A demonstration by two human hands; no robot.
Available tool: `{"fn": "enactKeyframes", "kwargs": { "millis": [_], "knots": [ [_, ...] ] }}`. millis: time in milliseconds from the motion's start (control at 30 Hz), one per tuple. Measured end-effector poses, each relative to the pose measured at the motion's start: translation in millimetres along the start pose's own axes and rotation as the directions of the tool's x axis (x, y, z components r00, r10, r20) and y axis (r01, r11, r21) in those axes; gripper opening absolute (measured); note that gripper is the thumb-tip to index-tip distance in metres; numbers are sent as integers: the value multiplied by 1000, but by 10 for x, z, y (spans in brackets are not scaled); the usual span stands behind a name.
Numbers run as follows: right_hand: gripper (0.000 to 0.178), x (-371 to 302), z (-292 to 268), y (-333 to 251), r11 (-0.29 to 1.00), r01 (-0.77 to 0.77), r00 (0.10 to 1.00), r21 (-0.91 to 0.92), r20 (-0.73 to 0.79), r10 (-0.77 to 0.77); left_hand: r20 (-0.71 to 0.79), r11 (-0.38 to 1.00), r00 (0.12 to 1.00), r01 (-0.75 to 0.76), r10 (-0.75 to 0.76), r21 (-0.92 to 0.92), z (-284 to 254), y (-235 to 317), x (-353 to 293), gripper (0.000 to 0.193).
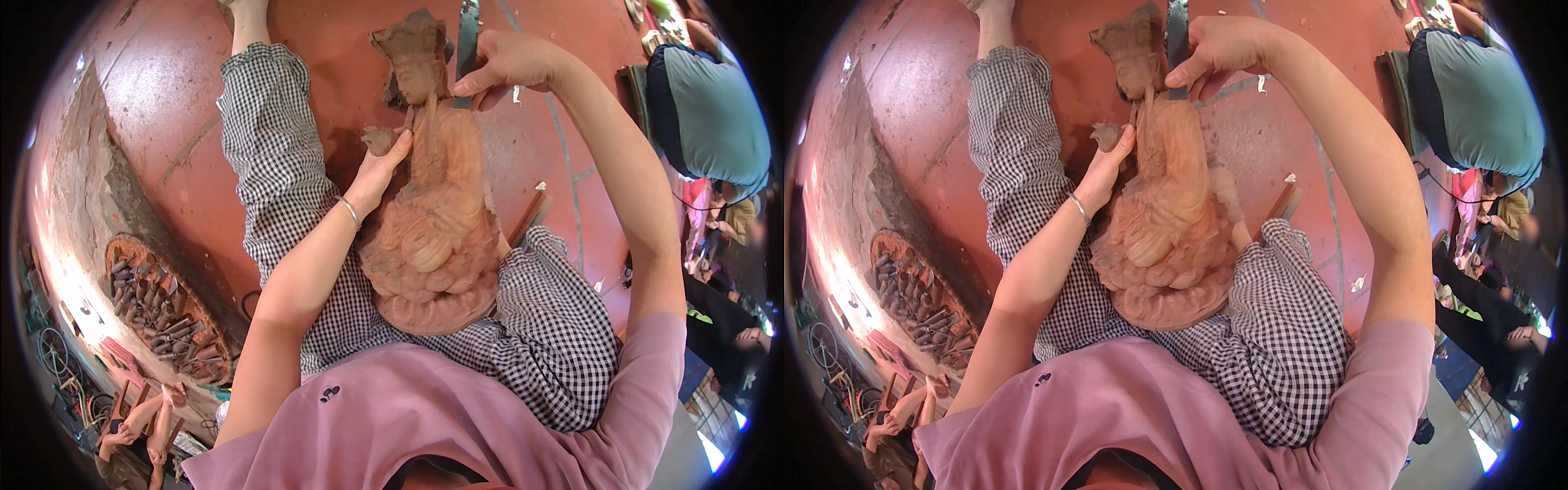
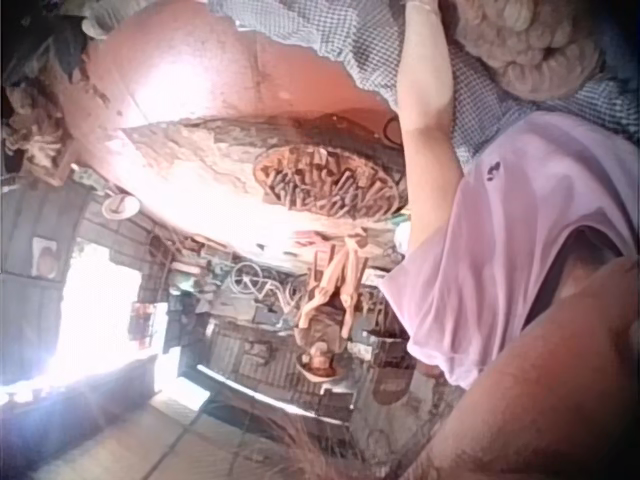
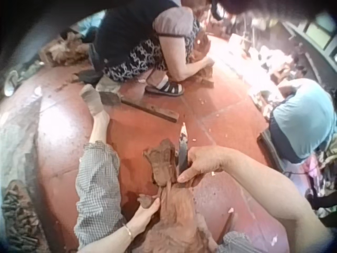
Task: The person is carving a wooden sculpture using a small knife. They hold the sculpture with one hand and carefully shape its surface with the other, occasionally adjusting their grip and the tool.
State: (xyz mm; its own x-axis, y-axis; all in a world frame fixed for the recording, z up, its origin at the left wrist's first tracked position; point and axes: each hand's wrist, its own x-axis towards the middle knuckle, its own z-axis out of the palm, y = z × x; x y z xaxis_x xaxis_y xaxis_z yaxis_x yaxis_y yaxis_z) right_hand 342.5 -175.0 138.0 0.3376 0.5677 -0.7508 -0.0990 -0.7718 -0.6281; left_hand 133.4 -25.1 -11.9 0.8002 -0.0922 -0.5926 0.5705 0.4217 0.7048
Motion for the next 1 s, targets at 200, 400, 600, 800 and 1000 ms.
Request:
{"fn": "enactKeyframes", "kwargs": {
  "millis": [200,400,600,800,1000],
  "knots": [
    [35,-68,71,-83,974,72,997,-216,23,-68,-34,1000,999,-10,10,10,-20,-52,27,88],
    [37,6,1,54,998,64,998,-14,-5,-64,-63,999,998,-7,9,33,25,-20,-14,89],
    [34,-3,2,-108,967,60,997,-247,61,-46,-71,999,997,-15,18,34,12,-16,-25,88],
    [38,24,-4,28,993,106,994,-57,17,-106,-45,1000,999,-11,12,27,-39,-62,16,85],
    [37,167,-69,-13,986,-19,997,-164,71,31,-50,1000,999,-12,12,1,-39,-74,11,84]
  ]
}}
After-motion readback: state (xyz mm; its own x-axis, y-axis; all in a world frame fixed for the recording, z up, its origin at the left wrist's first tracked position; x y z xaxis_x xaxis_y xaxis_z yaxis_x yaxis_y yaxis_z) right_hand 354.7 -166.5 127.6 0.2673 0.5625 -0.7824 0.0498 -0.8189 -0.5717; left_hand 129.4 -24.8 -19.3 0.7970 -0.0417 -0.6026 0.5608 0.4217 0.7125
